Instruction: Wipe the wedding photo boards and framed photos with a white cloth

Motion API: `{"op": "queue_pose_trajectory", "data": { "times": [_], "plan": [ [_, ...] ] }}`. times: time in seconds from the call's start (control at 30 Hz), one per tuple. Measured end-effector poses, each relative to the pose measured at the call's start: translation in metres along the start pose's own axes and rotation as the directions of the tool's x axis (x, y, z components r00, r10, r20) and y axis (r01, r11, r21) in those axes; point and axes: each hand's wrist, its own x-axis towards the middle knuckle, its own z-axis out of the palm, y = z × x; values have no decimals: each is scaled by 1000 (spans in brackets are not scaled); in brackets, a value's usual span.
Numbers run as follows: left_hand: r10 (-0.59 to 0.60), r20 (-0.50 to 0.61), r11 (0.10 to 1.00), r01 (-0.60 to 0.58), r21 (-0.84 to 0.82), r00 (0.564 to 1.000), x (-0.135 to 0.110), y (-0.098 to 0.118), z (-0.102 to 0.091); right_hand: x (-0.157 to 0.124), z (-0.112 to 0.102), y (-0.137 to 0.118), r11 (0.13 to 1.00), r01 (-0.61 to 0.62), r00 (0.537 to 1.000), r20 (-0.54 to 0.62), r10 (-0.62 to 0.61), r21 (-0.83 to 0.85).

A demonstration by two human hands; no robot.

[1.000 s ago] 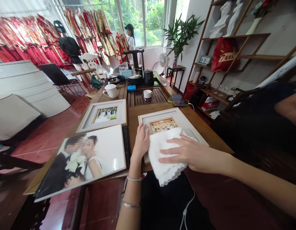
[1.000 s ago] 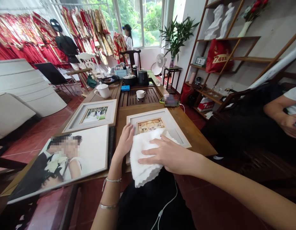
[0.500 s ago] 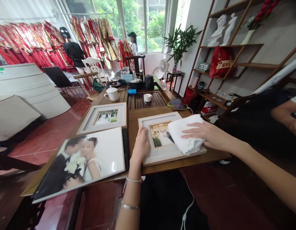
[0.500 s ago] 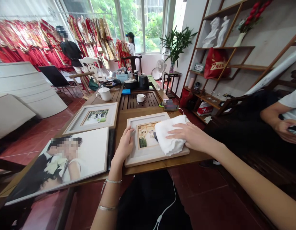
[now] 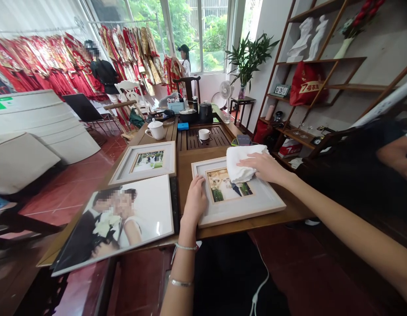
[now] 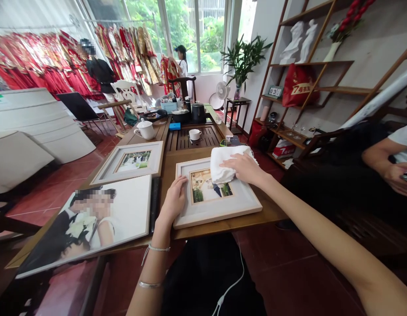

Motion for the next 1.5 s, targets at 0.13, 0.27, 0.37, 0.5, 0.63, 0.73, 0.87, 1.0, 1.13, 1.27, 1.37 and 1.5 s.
{"op": "queue_pose_trajectory", "data": {
  "times": [0.13, 0.27, 0.37, 0.5, 0.63, 0.73, 0.87, 1.0, 1.13, 1.27, 1.37, 1.5],
  "plan": [
    [-3, -28, 1000, 4, 4, 1000, 0, -1, 3, -30, -15, -10, 989, 87, 996, 25, -91, 119],
    [-19, -18, 1000, 19, 21, 1000, 0, 2, 1, -73, -31, -28, 974, 144, 987, 41, -153, 178],
    [-25, -2, 999, 25, 20, 1000, 0, 3, 0, -100, -37, -39, 971, 161, 984, 47, -172, 175],
    [-17, 1, 999, 17, 38, 1000, -1, 3, 0, -113, -34, -39, 971, 154, 985, 52, -166, 184],
    [-1, 5, 999, 1, 44, 1000, -1, 1, 1, -97, -25, -32, 978, 104, 992, 49, -115, 180],
    [1, 19, 999, -2, 46, 1000, -1, 0, 2, -74, -18, -25, 986, 70, 996, 51, -79, 149],
    [25, 14, 999, -25, 36, 1000, 0, -3, 2, -40, -8, -16, 993, 32, 998, 46, -38, 113],
    [31, 21, 999, -32, 23, 999, 0, -3, 1, -6, 0, -8, 997, -1, 1000, 21, -1, 78],
    [13, 28, 999, -14, 33, 1000, 0, -2, 0, 17, 5, -6, 995, -81, 997, 15, 80, 52],
    [13, -3, 1000, -13, 8, 1000, 0, -3, 3, 20, 8, -9, 997, -78, 997, 24, 77, 26],
    [8, -34, 1000, -8, -16, 999, 0, -4, 5, 9, 7, -13, 999, 0, 1000, 26, -1, 41],
    [4, -45, 1000, -5, -23, 999, 0, -5, 7, -20, -8, -27, 989, 96, 993, 51, -102, 114]
  ]
}}
